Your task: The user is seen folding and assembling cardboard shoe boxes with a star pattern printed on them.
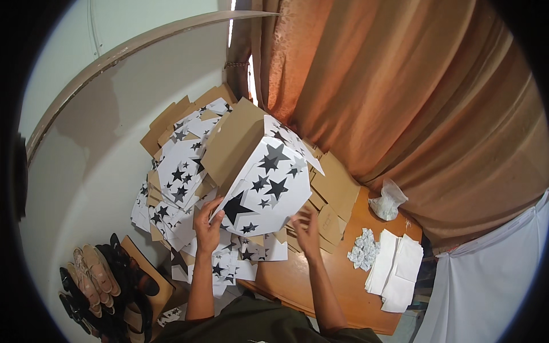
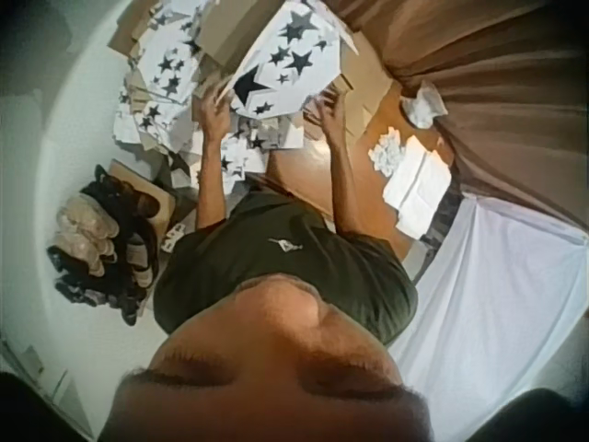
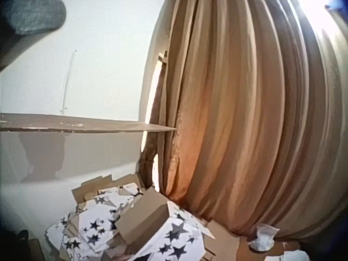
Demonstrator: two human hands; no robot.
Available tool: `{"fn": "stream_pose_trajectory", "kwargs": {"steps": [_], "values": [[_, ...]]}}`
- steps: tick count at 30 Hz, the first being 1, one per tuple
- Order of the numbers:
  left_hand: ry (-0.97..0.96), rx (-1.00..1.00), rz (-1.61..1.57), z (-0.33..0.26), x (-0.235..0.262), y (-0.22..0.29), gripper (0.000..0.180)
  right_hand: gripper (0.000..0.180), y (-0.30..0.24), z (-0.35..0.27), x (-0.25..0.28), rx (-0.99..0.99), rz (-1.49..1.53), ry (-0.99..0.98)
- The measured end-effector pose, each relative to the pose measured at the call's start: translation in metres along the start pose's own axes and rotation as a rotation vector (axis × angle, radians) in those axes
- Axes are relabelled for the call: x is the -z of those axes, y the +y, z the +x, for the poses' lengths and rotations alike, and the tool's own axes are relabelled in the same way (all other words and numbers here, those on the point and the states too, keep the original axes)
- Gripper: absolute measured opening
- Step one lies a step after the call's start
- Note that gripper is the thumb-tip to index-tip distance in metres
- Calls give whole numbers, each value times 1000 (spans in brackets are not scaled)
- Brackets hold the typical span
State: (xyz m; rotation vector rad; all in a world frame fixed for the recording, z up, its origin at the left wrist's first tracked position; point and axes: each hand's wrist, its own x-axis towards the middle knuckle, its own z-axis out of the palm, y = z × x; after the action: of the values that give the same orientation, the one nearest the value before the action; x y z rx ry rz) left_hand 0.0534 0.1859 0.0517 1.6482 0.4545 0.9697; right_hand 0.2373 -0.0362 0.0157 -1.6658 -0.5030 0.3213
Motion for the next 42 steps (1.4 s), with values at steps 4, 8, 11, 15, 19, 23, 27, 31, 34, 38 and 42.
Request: {"fn": "stream_pose_trajectory", "kwargs": {"steps": [4, 8, 11, 15, 19, 23, 27, 31, 34, 38, 42], "values": [[-47, -161, 122, -21, -21, 30, 28, 62, -50, -7, 72, 221, -232, 327], [-94, -241, 197, -54, -56, 53, 25, 71, -93, -22, 128, 264, -252, 294], [-133, -270, 252, -82, -98, 61, 28, 76, -74, -30, 164, 298, -17, 183], [-211, -330, 292, -118, -151, 67, 43, 81, -33, -56, 211, 220, 80, 156], [-336, -314, 294, -143, -198, 72, 50, 85, -3, -97, 263, 169, -192, 263], [-423, -364, 406, -158, -228, 89, 49, 86, 20, -133, 294, 145, -261, 313], [-437, -370, 414, -178, -256, 96, 49, 87, 43, -154, 320, 170, -328, 370], [-414, -384, 366, -189, -266, 106, 44, 88, 57, -165, 328, 87, -224, 377], [-427, -405, 409, -200, -266, 113, 39, 88, 62, -178, 330, 128, -328, 438], [-306, -297, 376, -204, -270, 122, 35, 85, 58, -174, 335, 163, -188, 427], [-123, -278, 428, -202, -266, 118, 43, 76, 48, -174, 333, 162, -134, 417]]}}
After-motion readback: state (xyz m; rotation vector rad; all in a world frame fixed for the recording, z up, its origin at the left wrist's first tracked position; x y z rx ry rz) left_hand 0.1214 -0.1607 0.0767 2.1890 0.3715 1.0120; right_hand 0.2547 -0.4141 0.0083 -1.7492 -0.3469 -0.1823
